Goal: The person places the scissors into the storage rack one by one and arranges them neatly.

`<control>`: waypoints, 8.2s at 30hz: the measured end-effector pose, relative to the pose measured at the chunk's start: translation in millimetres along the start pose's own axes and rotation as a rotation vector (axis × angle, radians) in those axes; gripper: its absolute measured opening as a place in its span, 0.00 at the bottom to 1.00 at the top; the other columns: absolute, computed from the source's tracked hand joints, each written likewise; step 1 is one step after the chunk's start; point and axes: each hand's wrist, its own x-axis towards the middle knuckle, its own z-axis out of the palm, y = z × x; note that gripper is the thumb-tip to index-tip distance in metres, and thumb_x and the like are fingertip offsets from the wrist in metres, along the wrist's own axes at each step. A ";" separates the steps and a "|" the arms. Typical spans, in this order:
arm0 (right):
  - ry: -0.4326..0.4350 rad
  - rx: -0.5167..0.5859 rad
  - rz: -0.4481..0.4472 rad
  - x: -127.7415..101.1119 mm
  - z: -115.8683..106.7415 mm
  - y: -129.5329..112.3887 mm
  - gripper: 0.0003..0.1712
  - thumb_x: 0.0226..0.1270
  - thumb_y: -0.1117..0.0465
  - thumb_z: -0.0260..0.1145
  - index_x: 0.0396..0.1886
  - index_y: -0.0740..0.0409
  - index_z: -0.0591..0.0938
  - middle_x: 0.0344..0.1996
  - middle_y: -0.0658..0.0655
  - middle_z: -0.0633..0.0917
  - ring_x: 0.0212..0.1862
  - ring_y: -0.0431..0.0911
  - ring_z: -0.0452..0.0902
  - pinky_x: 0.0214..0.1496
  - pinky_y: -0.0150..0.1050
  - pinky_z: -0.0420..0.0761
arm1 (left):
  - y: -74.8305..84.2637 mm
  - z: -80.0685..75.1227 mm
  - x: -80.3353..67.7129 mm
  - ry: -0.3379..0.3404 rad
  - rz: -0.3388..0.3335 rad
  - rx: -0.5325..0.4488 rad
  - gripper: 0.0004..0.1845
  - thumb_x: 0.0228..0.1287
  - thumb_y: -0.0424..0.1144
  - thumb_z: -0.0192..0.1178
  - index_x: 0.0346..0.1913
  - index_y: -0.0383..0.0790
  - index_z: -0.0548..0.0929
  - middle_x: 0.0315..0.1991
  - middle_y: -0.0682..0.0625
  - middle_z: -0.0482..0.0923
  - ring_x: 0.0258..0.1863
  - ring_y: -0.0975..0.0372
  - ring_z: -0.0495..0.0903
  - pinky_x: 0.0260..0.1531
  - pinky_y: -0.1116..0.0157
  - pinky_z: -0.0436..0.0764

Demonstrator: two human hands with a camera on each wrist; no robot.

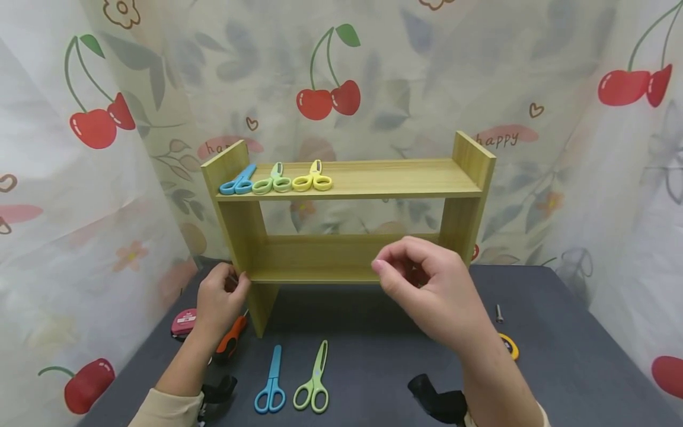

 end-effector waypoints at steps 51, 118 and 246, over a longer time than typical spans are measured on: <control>-0.347 0.122 0.284 -19.0 81.7 81.0 0.04 0.71 0.57 0.69 0.37 0.51 0.86 0.24 0.49 0.77 0.26 0.40 0.71 0.31 0.35 0.73 | -1.2 1.4 -0.8 0.015 0.018 -0.008 0.05 0.62 0.30 0.63 0.33 0.39 0.77 0.28 0.48 0.74 0.23 0.62 0.75 0.23 0.63 0.78; -0.713 -0.251 0.399 -73.8 176.0 140.2 0.14 0.46 0.58 0.75 0.10 0.46 0.79 0.10 0.38 0.73 0.16 0.36 0.66 0.21 0.33 0.65 | 0.2 0.5 -0.1 -0.002 -0.004 -0.011 0.04 0.64 0.32 0.64 0.36 0.37 0.78 0.30 0.47 0.76 0.25 0.62 0.75 0.25 0.64 0.80; 0.049 -0.070 0.449 -23.4 -64.9 37.3 0.02 0.71 0.63 0.67 0.37 0.57 0.85 0.22 0.52 0.83 0.26 0.46 0.78 0.32 0.35 0.75 | -2.4 3.7 -4.2 0.029 0.007 -0.021 0.05 0.64 0.32 0.64 0.36 0.37 0.78 0.29 0.45 0.76 0.24 0.58 0.76 0.24 0.65 0.79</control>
